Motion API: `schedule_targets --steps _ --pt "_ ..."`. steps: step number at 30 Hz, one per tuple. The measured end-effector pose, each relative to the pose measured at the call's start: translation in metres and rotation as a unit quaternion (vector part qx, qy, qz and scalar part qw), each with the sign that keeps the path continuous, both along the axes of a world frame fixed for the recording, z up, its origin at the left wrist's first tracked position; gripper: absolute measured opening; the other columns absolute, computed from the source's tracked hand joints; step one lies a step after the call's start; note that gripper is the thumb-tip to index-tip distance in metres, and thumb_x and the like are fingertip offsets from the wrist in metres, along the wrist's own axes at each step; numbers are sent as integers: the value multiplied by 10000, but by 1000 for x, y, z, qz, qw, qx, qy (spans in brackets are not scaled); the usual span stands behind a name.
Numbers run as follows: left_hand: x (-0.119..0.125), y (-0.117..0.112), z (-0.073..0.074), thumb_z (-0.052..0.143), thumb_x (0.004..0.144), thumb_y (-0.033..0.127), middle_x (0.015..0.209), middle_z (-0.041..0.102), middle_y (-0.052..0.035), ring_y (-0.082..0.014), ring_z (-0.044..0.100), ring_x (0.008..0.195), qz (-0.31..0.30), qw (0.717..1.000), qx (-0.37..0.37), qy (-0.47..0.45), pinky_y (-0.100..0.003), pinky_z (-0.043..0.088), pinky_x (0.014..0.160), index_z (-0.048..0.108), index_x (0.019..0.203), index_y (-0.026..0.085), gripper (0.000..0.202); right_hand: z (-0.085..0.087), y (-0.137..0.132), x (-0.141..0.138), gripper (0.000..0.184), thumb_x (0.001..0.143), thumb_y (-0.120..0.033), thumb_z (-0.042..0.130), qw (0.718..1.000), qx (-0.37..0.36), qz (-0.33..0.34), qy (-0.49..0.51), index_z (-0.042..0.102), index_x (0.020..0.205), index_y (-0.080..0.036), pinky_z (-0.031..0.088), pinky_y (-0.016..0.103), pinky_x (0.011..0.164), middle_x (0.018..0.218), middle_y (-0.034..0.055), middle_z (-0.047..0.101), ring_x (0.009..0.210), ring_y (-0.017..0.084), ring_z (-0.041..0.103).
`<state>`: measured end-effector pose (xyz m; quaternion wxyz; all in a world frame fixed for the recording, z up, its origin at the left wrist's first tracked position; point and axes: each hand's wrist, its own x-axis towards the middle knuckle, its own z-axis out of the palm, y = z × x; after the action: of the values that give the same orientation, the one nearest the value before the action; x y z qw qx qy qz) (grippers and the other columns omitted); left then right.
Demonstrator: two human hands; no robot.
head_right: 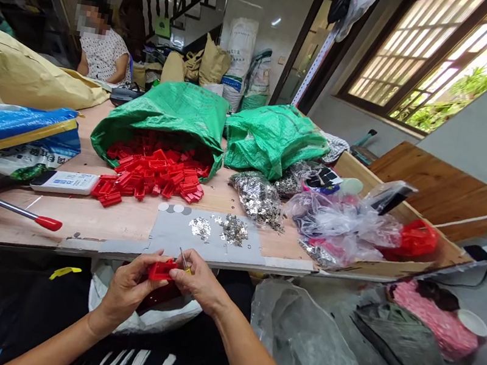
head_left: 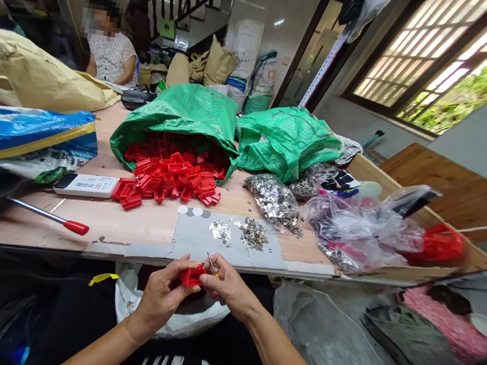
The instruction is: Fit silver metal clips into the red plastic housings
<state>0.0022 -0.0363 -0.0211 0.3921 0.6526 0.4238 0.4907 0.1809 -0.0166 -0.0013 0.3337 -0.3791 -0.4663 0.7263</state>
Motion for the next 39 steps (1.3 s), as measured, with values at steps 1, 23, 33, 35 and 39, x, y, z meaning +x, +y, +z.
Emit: schedule_targets --steps 1,23,33,35,39 --pt "0 0 2 677 761 236 1021 738 -32 -238 637 1070 -8 1000 -7 -13 -423 396 1044 655 1030 241 269 0 0 1 461 675 -477 743 1000 -5 2 6 422 861 -204 173 168 425 574 -103 397 454 34 275" --pt "-3 18 -2 753 678 261 951 711 -25 -148 652 860 60 940 -192 -277 -270 505 827 584 979 192 351 23 107 36 120 853 -218 500 738 309 -91 -594 618 861 -204 369 264 755 923 45 650 879 174 566" --pt "-7 22 -7 758 675 257 940 704 -15 -135 642 858 68 935 -205 -281 -249 497 829 581 979 195 358 16 127 20 66 821 -241 567 706 292 -58 -643 618 840 -204 356 251 692 929 49 650 867 182 576" --pt "-6 23 -5 758 674 258 926 702 -13 -138 642 846 69 931 -211 -290 -256 506 820 581 980 192 359 16 126 22 65 832 -221 544 710 298 -66 -635 601 855 -201 353 254 687 921 55 647 856 182 576" --pt "-7 23 0 732 707 257 963 682 -16 -140 632 865 57 915 -236 -323 -288 520 829 579 1049 199 379 20 119 26 126 867 -204 460 733 318 -92 -595 558 946 -194 354 265 659 842 53 638 776 181 569"
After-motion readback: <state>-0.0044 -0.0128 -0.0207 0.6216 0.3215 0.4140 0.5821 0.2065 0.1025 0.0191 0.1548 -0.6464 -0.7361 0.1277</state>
